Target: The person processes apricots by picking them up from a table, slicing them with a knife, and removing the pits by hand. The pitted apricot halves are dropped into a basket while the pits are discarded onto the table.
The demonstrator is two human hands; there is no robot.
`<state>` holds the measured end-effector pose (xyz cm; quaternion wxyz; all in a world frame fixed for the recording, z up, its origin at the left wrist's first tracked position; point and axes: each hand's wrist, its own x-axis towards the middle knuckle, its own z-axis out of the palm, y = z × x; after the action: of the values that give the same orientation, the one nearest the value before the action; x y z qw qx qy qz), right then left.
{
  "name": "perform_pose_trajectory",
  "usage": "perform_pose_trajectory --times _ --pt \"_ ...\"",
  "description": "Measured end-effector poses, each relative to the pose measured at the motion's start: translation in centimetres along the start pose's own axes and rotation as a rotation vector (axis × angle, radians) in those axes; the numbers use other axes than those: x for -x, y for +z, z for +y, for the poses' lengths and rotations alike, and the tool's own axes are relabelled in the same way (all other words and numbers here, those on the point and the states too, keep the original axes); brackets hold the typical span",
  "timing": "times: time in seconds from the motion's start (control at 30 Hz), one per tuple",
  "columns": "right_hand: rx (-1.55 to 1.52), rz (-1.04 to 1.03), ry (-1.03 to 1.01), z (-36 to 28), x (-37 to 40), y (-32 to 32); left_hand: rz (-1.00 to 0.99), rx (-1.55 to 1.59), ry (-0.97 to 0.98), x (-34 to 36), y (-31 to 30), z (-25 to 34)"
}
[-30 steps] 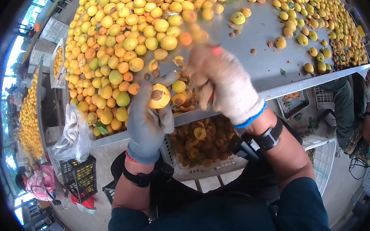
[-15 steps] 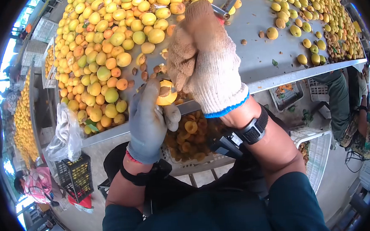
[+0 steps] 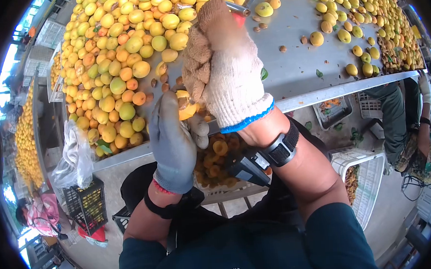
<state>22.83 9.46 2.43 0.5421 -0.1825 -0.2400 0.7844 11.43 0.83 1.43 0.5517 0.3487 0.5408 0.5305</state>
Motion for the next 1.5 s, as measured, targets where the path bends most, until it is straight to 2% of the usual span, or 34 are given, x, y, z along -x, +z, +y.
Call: perform_pose_trajectory --times 0.07,0.23,0.33,0.4,0.53,0.57,0.63,0.77,0.87,0.93,0.97,1.03,1.17,1.23,1.33,1.5 --pt "-0.050 0.017 0.027 0.0 -0.2 -0.3 0.012 0.014 -0.002 -0.1 0.3 -0.3" --pt "0.361 0.166 -0.252 1.3 0.1 1.3 0.019 0.024 0.009 -0.1 0.6 -0.5" --pt "0.215 0.096 -0.151 0.6 0.4 1.1 0.000 0.020 0.035 -0.1 0.6 -0.4" --pt "0.037 0.009 -0.008 -0.3 -0.2 0.3 -0.017 0.018 0.066 -0.1 0.5 -0.4" --pt "-0.268 0.216 0.090 0.3 -0.8 0.1 -0.035 -0.161 0.109 -0.1 0.4 -0.5" --pt "-0.300 0.187 0.103 0.4 -0.8 -0.3 -0.035 -0.263 0.111 0.0 0.3 -0.5" --pt "-0.367 0.130 0.131 0.7 -0.6 -1.0 -0.041 -0.444 0.234 0.0 0.0 -0.7" --pt "-0.396 0.263 0.183 0.7 -0.8 -0.8 -0.062 -0.746 0.733 -1.1 -0.9 -2.5" --pt "-0.351 0.256 0.171 1.1 -0.7 -1.2 -0.028 -0.853 0.894 -1.9 -1.1 -3.2" --pt "-0.347 0.230 0.168 1.3 -0.8 -1.9 -0.039 -0.804 0.796 -1.7 -1.1 -3.3" --pt "-0.325 0.227 0.172 1.3 -0.8 -2.0 -0.068 -0.739 0.677 -1.3 -1.0 -3.1" --pt "-0.285 0.223 0.181 1.3 -0.7 -2.4 -0.089 -0.686 0.617 -1.1 -0.9 -3.2" --pt "-0.423 0.179 0.220 1.1 -0.7 -2.3 -0.019 -0.733 0.891 -1.6 -0.4 -4.3" --pt "-0.488 0.212 0.198 0.8 -0.7 -1.1 -0.014 -0.658 0.861 -1.5 0.0 -4.2" --pt "-0.514 0.148 0.196 1.3 -1.4 -2.3 -0.075 -0.437 0.563 -1.3 0.0 -3.4" --pt "-0.269 0.276 0.081 0.1 -2.3 -3.8 -0.117 -0.165 0.146 -2.2 -1.2 -2.2"
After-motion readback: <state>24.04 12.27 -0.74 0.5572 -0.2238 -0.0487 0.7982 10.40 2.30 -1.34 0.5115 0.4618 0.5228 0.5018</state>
